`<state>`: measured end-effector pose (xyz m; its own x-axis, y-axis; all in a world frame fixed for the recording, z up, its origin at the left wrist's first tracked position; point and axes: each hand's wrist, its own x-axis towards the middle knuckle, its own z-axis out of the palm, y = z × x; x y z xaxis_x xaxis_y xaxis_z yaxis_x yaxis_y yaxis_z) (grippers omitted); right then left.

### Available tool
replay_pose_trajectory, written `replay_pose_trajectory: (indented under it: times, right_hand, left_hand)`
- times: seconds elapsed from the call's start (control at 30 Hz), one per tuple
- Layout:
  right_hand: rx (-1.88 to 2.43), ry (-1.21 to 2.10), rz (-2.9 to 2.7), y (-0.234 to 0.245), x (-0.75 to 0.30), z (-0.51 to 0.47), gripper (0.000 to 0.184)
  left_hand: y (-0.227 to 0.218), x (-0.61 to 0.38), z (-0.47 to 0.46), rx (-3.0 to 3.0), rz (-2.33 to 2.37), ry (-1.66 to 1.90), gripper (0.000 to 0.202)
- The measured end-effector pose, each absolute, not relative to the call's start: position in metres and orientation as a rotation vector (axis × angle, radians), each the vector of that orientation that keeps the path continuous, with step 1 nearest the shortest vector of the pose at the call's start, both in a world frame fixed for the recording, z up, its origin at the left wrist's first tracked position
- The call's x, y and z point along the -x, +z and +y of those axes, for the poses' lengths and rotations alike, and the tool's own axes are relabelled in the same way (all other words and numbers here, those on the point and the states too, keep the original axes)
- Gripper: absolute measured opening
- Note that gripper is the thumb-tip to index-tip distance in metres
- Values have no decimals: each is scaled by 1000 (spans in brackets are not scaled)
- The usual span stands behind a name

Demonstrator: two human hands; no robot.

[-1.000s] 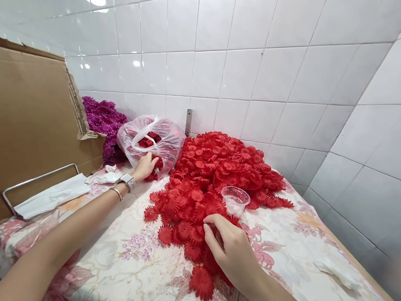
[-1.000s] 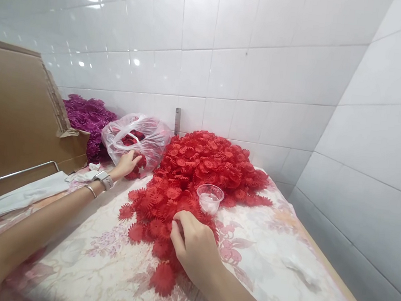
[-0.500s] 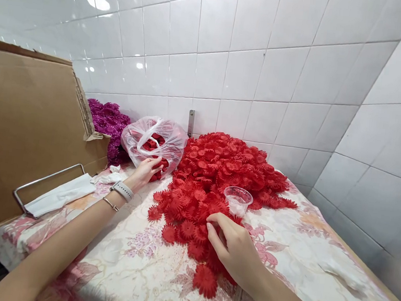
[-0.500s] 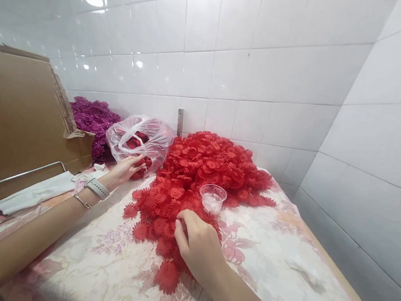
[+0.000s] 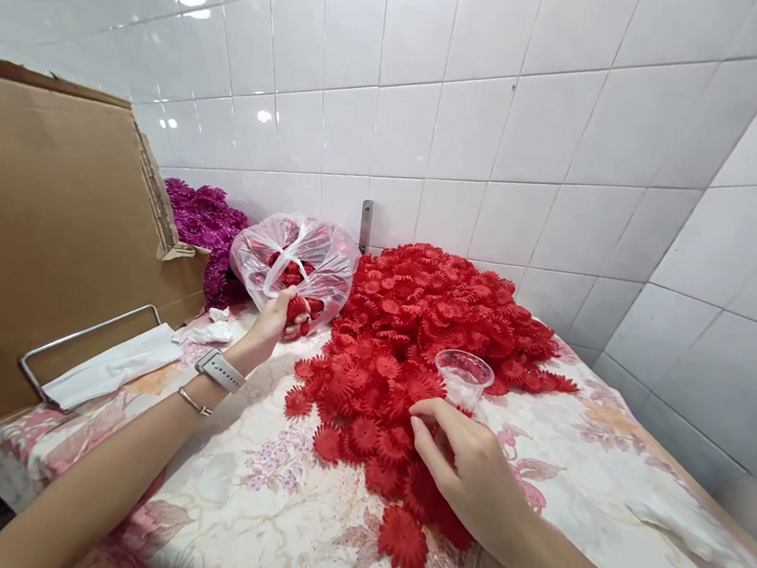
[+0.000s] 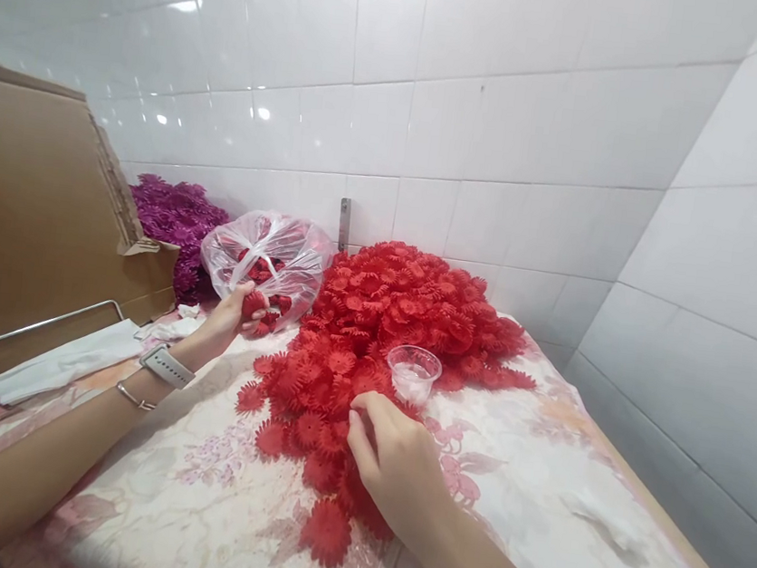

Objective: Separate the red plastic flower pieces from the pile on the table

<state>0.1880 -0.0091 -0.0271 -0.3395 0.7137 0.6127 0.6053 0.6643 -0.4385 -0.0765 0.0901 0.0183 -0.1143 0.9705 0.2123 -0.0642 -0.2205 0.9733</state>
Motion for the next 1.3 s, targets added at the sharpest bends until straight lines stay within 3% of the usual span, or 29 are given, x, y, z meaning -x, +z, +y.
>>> replay_pose_trajectory:
  times: [0.4,0.53,0.6,0.73,0.93,1.1,1.3]
  right_hand:
    - [993,70,-2025,-26,-189,-8,14]
    - [1022,30,-1949,-23,-189,-8,11]
    - [1042,50,-1899,-20,-189,-10,11]
    - [1092,309,-1836,-14,-185,-15,14]
    - [1074,830,-1789,-6,-177,-23,20]
    - [1008,1069,-1661,-4,-174,-26,27]
    - [1025,1144,-1622,-3,-175,-26,29]
  left_hand:
    - [22,75,87,-1351,1242,1604,41]
    - [22,49,66,-1611,1191,1471,26]
    - [21,34,52,-1928,1160,1269,32]
    - [15,12,27,-2267,1092,1042,48]
    - [13,-6,-4,-2275,961,931,35]
    - [14,-8,-13,-2165,938,931,41]
    - [14,-8,-14,-2162,980,971,33]
